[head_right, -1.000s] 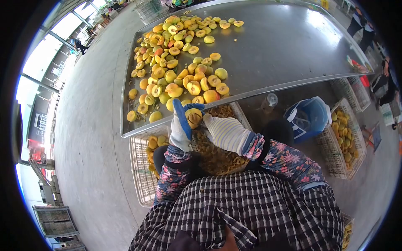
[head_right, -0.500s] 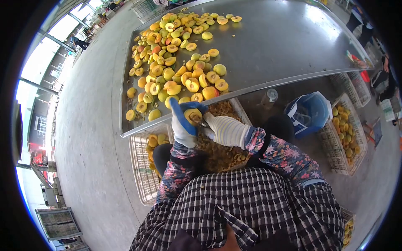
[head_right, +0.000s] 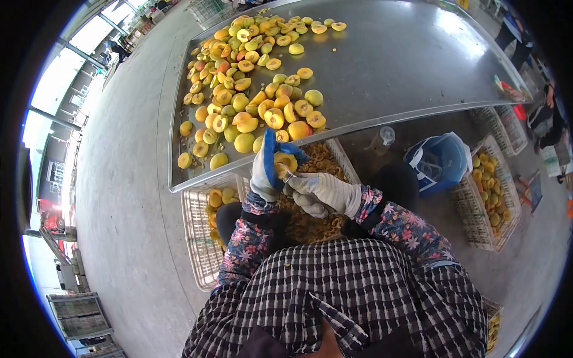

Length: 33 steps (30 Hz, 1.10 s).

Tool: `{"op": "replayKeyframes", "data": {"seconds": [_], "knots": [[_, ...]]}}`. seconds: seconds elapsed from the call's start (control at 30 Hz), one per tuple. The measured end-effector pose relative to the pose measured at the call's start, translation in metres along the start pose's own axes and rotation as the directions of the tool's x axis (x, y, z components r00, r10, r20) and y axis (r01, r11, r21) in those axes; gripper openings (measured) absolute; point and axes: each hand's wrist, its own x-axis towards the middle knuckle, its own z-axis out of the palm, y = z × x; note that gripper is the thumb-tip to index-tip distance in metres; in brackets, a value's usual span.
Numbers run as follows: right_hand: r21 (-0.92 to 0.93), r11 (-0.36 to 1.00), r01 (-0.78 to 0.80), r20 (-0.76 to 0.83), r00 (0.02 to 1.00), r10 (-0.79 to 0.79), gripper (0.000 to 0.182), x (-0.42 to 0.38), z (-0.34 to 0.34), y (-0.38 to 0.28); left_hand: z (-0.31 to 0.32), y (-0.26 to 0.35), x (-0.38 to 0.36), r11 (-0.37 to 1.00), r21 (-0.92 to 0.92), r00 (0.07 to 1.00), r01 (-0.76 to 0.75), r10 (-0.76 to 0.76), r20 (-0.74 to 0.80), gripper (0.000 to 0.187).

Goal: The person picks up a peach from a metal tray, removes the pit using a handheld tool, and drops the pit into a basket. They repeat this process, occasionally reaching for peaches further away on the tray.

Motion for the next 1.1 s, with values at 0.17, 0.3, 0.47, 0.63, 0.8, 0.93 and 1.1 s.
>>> {"op": "replayKeyframes", "data": {"seconds": [0.17,0.3,0.47,0.63,0.8,0.93,1.1], "knots": [[-0.606,0.794,0.044,-0.112,0.984,-0.140,0.040,-0.009,-0.032,0.008,-0.024,0.003,0.004,0.974,0.056,0.961,0.218,-0.204,-0.187,0.031],[-0.926,-0.139,-0.351,-0.347,0.936,-0.053,0.044,-0.017,-0.048,0.023,-0.081,0.067,-0.009,0.564,0.645,0.853,0.516,-0.266,-0.449,0.034],[-0.939,-0.165,-0.303,-0.304,0.952,-0.016,0.055,-0.020,-0.031,0.021,-0.211,0.082,-0.032,0.058,0.821,0.823,0.567,-0.056,-0.565,0.045],[-0.956,-0.178,-0.231,-0.227,0.973,-0.048,0.058,-0.009,-0.025,0.023,-0.234,0.041,0.010,0.076,0.811,0.805,0.580,-0.209,-0.556,0.059],[-0.961,-0.157,-0.230,-0.221,0.973,-0.073,0.056,-0.010,-0.017,0.022,-0.232,-0.005,0.045,-0.167,0.768,0.637,0.618,-0.465,-0.614,0.069],[-0.967,-0.094,-0.238,-0.227,0.967,-0.114,0.055,-0.018,-0.017,0.020,-0.236,-0.006,0.042,0.322,0.658,0.730,0.680,-0.382,-0.567,0.059],[-0.981,0.177,-0.079,-0.136,0.932,-0.337,0.048,-0.011,-0.006,0.008,-0.179,0.045,0.032,0.816,-0.536,0.903,0.214,-0.375,-0.210,0.030]]}}
